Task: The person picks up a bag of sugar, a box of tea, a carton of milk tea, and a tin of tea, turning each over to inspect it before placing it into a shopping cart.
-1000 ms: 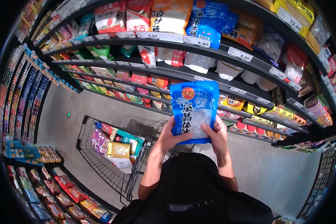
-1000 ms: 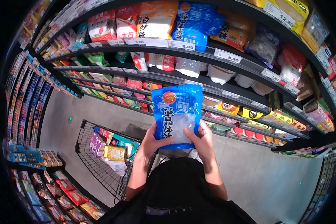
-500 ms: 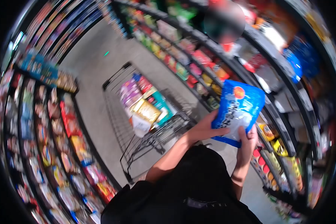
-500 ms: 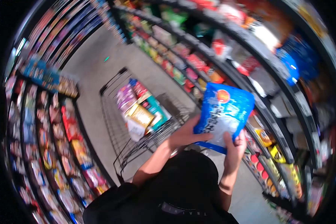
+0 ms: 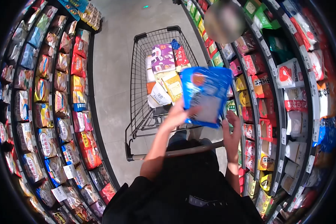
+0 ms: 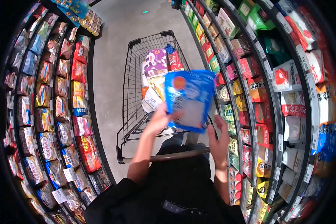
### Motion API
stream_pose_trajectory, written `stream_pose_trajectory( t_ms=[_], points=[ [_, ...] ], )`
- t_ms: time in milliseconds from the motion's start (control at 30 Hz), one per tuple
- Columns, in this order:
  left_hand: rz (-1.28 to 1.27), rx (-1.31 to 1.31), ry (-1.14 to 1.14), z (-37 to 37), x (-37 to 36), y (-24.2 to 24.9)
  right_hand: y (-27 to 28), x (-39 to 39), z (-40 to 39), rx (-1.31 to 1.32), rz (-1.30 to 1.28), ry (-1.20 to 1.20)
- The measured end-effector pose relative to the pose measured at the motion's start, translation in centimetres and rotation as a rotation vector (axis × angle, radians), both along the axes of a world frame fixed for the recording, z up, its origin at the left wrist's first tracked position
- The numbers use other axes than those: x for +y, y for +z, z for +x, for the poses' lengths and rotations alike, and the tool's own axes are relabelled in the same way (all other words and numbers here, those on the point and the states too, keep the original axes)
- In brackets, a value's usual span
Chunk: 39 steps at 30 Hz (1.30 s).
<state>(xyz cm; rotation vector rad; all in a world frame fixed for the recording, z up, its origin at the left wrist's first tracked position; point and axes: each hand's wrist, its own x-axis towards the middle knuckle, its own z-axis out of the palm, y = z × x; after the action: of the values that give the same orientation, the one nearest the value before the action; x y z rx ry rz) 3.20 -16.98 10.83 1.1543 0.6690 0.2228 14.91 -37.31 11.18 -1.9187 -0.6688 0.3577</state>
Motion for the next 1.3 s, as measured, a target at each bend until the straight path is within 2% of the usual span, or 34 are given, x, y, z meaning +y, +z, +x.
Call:
stream_pose_trajectory(
  t_ms=[67,167,200,233,300,367,400,433,467,500,600,633,667,733,767,800,867,900,933,1000,1133,1200,1300],
  points=[
    [0.037,0.019,0.220,-2.6,4.7,-0.5,-3.1,0.1,-0.5,-0.162,-0.119,0.049],
    [0.240,0.131,0.300,-6.0,14.1,-2.3,-4.8,0.5,-1.6,-0.289,-0.195,0.119],
    [0.303,0.180,0.353,-6.5,16.8,-3.1,-4.5,0.8,-1.9,-0.373,-0.232,0.216],
    [0.339,0.224,0.314,-6.9,19.9,-4.3,-4.4,1.0,-2.1,-0.457,-0.272,0.310],
    [0.377,0.254,0.251,-6.7,24.0,-6.3,-4.5,1.2,-2.1,-0.402,-0.282,0.258],
    [0.503,0.454,0.094,-5.3,26.8,-7.9,-4.6,1.3,-1.9,-0.351,-0.277,0.203],
    [0.506,0.438,0.072,-4.7,27.8,-9.1,-4.6,1.2,-1.9,-0.357,-0.285,0.178],
    [0.513,0.518,-0.051,-4.2,28.5,-10.4,-4.8,1.0,-2.0,-0.379,-0.266,0.184],
    [0.520,0.600,-0.173,-3.9,29.7,-12.5,-4.9,1.1,-2.0,-0.398,-0.249,0.192],
    [0.530,0.612,-0.231,-4.1,32.1,-17.9,-4.5,1.4,-2.1,-0.411,-0.256,0.163],
    [0.506,0.562,-0.178,-3.0,32.2,-22.1,-3.9,1.7,-2.0,-0.328,-0.327,0.159],
    [0.628,0.649,-0.198,-2.8,32.6,-23.9,-3.7,1.9,-1.9,-0.341,-0.342,0.158],
    [0.624,0.648,-0.213,-3.0,32.3,-25.9,-3.8,2.0,-2.0,-0.334,-0.352,0.148],
    [1.237,0.580,-0.123,-3.4,31.0,-28.8,-4.0,1.9,-1.8,-0.365,-0.312,0.156],
    [1.005,0.626,-0.039,-2.8,30.4,-29.4,-4.4,2.0,-1.8,-0.407,-0.260,0.141],
    [1.003,0.611,-0.054,-2.4,30.0,-30.3,-4.5,1.9,-1.7,-0.411,-0.271,0.124],
    [0.836,0.541,0.192,-2.0,29.2,-32.1,-4.6,1.9,-1.8,-0.409,-0.282,0.160],
    [0.678,0.641,0.210,-1.7,28.8,-32.5,-4.8,1.9,-1.8,-0.422,-0.294,0.155],
    [0.676,0.630,0.195,-1.7,28.4,-32.7,-4.6,1.9,-1.8,-0.426,-0.304,0.139],
    [0.274,0.471,0.330,-2.1,27.1,-32.1,-4.3,2.0,-1.9,-0.406,-0.314,0.141],
    [0.344,0.314,0.321,-3.7,25.9,-30.8,-4.3,2.0,-1.8,-0.422,-0.276,0.126],
    [0.558,0.399,0.355,-4.2,23.5,-27.0,-4.1,2.2,-1.8,-0.444,-0.242,0.136],
    [0.742,0.416,0.284,-6.2,21.3,-25.9,-4.1,2.6,-1.9,-0.433,-0.174,0.082]
  ],
)
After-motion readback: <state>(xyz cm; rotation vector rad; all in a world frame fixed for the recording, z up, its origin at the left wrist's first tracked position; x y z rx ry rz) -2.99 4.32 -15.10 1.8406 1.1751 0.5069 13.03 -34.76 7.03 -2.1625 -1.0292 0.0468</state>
